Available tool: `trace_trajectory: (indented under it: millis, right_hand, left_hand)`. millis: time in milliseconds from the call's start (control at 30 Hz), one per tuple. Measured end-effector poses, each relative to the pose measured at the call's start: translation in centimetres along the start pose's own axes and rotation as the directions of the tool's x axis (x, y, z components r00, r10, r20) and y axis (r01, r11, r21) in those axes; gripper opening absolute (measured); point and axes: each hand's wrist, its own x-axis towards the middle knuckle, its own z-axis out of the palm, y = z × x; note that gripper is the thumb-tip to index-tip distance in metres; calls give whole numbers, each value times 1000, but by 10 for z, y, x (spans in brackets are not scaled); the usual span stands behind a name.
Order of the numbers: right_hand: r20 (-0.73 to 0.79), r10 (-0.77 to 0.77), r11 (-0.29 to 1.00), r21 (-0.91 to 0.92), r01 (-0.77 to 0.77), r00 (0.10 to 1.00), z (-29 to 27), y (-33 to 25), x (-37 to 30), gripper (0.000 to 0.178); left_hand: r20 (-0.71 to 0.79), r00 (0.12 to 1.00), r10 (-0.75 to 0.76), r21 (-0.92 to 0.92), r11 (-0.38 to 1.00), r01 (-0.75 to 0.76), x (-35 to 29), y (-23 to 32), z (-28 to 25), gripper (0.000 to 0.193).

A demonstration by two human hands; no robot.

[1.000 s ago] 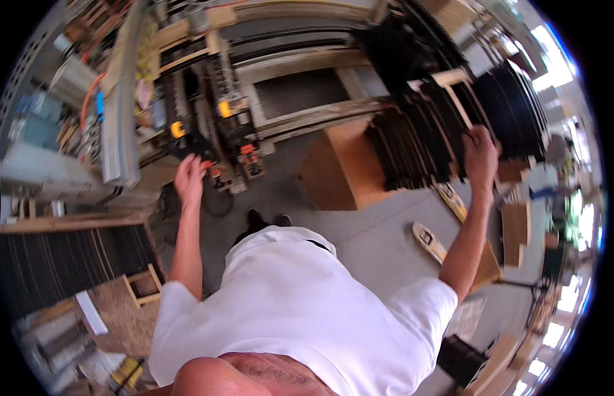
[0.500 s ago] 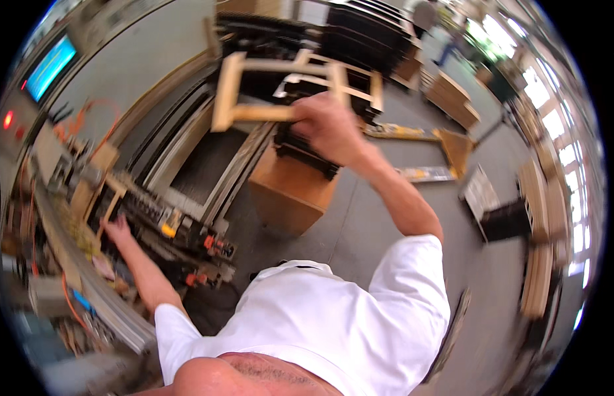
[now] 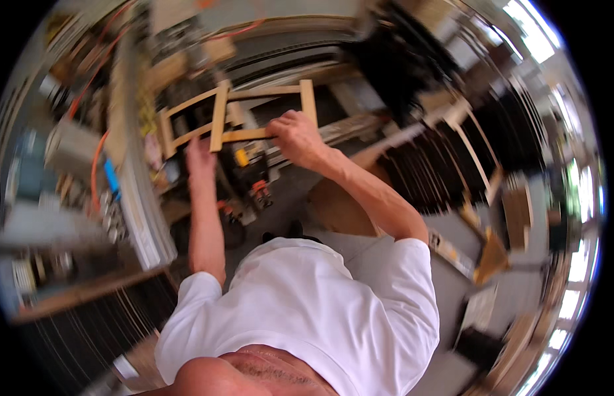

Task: The person repeatedly picks up small wooden frames from a workbench, places them into a jig on a woodworking machine, and then removes them to place them back on the bench. This cycle is performed multiple times throughout the clip.

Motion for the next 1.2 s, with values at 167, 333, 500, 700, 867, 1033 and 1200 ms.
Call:
trace_trajectory:
  millis: [167,333,500,700,867,1033,1200]
  right_hand:
    - [15,-184,977,113,181,983,79,-10,81,17]
    - [181,-217,974,104,201,959,124,9,109,22]
    - [218,-290,954,143,263,932,132,22,117,20]
    - [149,-324,940,162,300,934,145,45,136,18]
    - [137,-290,951,153,269,947,179,64,177,18]
    - [121,-339,933,169,317,933,203,73,200,18]
    - [144,-327,933,205,295,934,209,81,208,18]
  left_hand:
    - [178,981,77,-186,982,-43,-21,-2,-26,25]
    - [198,974,110,-161,984,-78,-40,-6,-3,29]
    - [186,969,162,-182,975,-128,-36,-10,-7,26]
    - [-26,979,204,-90,974,-206,-54,-21,9,30]
    - [-74,980,186,-66,979,-191,-114,-36,-2,37]
    - [-112,972,205,-67,975,-213,-181,-52,-14,39]
    - [-157,969,191,-84,975,-206,-224,-66,-15,37]
